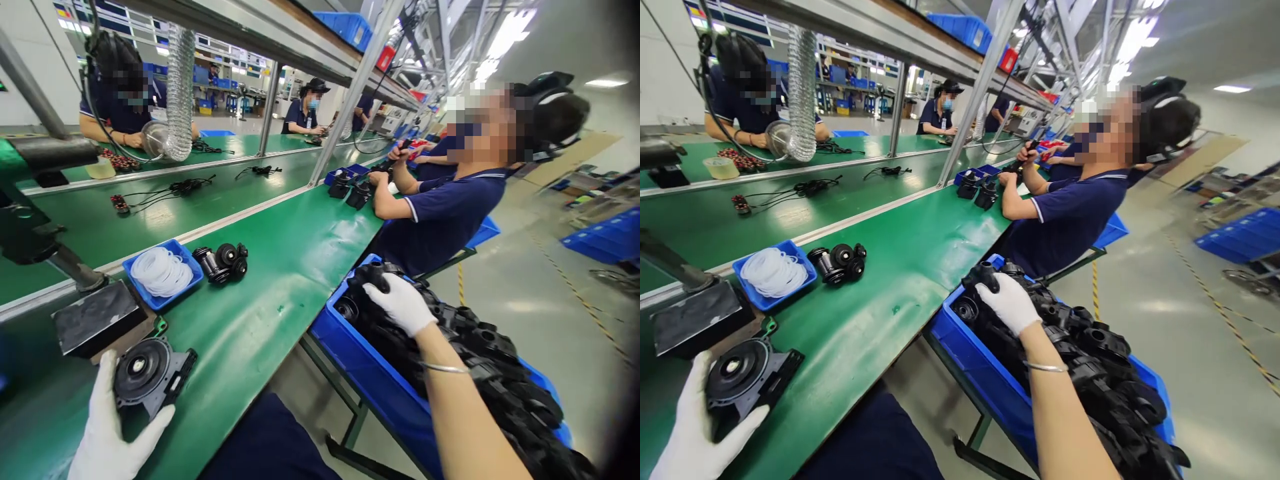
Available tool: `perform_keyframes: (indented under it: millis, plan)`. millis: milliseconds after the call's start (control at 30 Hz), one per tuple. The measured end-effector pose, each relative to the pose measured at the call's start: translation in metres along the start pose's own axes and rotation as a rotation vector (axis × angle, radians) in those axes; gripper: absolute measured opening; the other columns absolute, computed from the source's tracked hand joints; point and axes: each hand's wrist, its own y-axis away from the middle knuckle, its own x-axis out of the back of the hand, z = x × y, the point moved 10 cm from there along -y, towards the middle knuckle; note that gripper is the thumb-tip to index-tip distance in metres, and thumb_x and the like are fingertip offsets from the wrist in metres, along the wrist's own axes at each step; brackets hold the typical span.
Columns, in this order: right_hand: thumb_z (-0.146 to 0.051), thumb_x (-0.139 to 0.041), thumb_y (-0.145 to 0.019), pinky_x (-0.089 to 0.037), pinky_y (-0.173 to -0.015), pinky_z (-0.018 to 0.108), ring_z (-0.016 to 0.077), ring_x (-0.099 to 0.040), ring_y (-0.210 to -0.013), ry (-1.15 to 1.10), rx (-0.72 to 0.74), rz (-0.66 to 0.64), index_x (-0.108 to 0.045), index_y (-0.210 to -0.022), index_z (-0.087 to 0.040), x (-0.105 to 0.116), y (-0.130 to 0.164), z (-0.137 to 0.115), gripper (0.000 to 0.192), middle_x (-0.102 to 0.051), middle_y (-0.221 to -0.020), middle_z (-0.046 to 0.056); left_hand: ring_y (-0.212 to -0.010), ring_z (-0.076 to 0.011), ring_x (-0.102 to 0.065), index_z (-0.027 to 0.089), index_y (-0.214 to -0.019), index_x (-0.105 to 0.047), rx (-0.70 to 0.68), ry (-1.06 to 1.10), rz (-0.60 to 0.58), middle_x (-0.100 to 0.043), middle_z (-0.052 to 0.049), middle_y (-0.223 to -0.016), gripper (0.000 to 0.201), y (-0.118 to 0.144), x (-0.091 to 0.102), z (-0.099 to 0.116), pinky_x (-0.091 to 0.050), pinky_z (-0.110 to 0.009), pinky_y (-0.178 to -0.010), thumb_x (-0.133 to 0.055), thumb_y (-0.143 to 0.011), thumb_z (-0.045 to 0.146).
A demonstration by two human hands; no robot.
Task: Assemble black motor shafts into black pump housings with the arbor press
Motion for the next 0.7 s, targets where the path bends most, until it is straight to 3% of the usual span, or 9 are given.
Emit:
perform_keyframes:
  millis: [67,167,200,300,400,533,633,700]
  plan:
    - [-0.034,-0.039,-0.097,-0.051,-0.085,0.033,0.0261,-0.066,-0.103,-0.112,0.099,0.001,-0.057,-0.121,-0.013,-0.006,0.005,-0.038,0.037,-0.070,-0.110,0.014,-0.147,-0.0391,-0.020,0.020,-0.156,-0.003,-0.028,-0.011,0.012,-0.013,-0.013,-0.163,0.104,0.001,0.004,0.008,-0.016,-0.054,-0.121,-0.062,-0.078,0.055]
    - [-0.029,-0.047,-0.093,-0.055,-0.080,0.029,0.0203,-0.069,-0.096,-0.459,0.403,-0.132,-0.050,-0.131,-0.016,-0.045,0.021,-0.136,0.040,-0.072,-0.108,0.008,-0.147,-0.0363,-0.021,0.024,-0.155,0.000,-0.009,0.008,-0.021,-0.012,-0.010,-0.163,0.103,0.005,0.005,0.009,-0.017,-0.053,-0.120,-0.064,-0.080,0.050]
    - [-0.026,-0.050,-0.091,-0.056,-0.076,0.031,0.0202,-0.071,-0.091,-0.598,0.512,-0.186,-0.047,-0.135,-0.015,-0.058,0.029,-0.171,0.045,-0.072,-0.105,0.008,-0.147,-0.0357,-0.022,0.025,-0.155,0.001,0.004,0.023,-0.039,-0.012,-0.010,-0.163,0.102,0.007,0.005,0.008,-0.018,-0.053,-0.120,-0.065,-0.080,0.048]
    - [-0.022,-0.052,-0.088,-0.056,-0.060,0.027,0.0151,-0.068,-0.064,-0.634,0.603,-0.233,-0.044,-0.139,-0.016,-0.092,0.043,-0.239,0.052,-0.073,-0.088,0.002,-0.148,-0.0360,-0.021,0.027,-0.155,0.004,0.024,0.050,-0.089,-0.010,-0.011,-0.164,0.101,0.015,0.004,0.006,-0.019,-0.057,-0.119,-0.065,-0.082,0.044]
    - [-0.022,-0.051,-0.087,-0.056,-0.059,0.031,0.0173,-0.065,-0.058,-0.543,0.624,-0.227,-0.055,-0.133,-0.017,-0.101,0.050,-0.265,0.046,-0.070,-0.075,0.001,-0.148,-0.0365,-0.018,0.027,-0.154,0.007,0.033,0.046,-0.147,-0.006,-0.013,-0.164,0.099,0.020,0.002,0.006,-0.020,-0.058,-0.118,-0.062,-0.085,0.042]
    - [-0.026,-0.052,-0.085,-0.055,-0.075,0.048,0.0280,-0.067,-0.076,-0.400,0.632,-0.150,-0.062,-0.126,-0.012,-0.084,0.049,-0.260,0.044,-0.068,-0.085,0.011,-0.148,-0.0380,-0.017,0.026,-0.154,0.010,0.032,0.022,-0.184,-0.006,-0.016,-0.164,0.097,0.020,0.001,0.010,-0.025,-0.060,-0.116,-0.059,-0.087,0.040]
    - [-0.026,-0.048,-0.090,-0.053,-0.089,0.048,0.0269,-0.066,-0.098,-0.413,0.719,-0.113,-0.055,-0.133,-0.014,-0.072,0.052,-0.262,0.045,-0.065,-0.111,0.016,-0.146,-0.0402,-0.020,0.026,-0.154,0.012,0.061,0.030,-0.207,-0.009,-0.018,-0.163,0.102,0.018,0.001,0.012,-0.028,-0.062,-0.114,-0.062,-0.084,0.039]
    - [-0.027,-0.054,-0.087,-0.048,-0.100,0.047,0.0281,-0.054,-0.124,-0.431,0.862,-0.125,-0.048,-0.138,-0.018,-0.073,0.061,-0.275,0.053,-0.047,-0.142,0.019,-0.145,-0.0411,-0.024,0.024,-0.154,0.012,0.090,0.056,-0.230,-0.013,-0.019,-0.162,0.108,0.016,-0.001,0.012,-0.031,-0.062,-0.113,-0.066,-0.081,0.037]
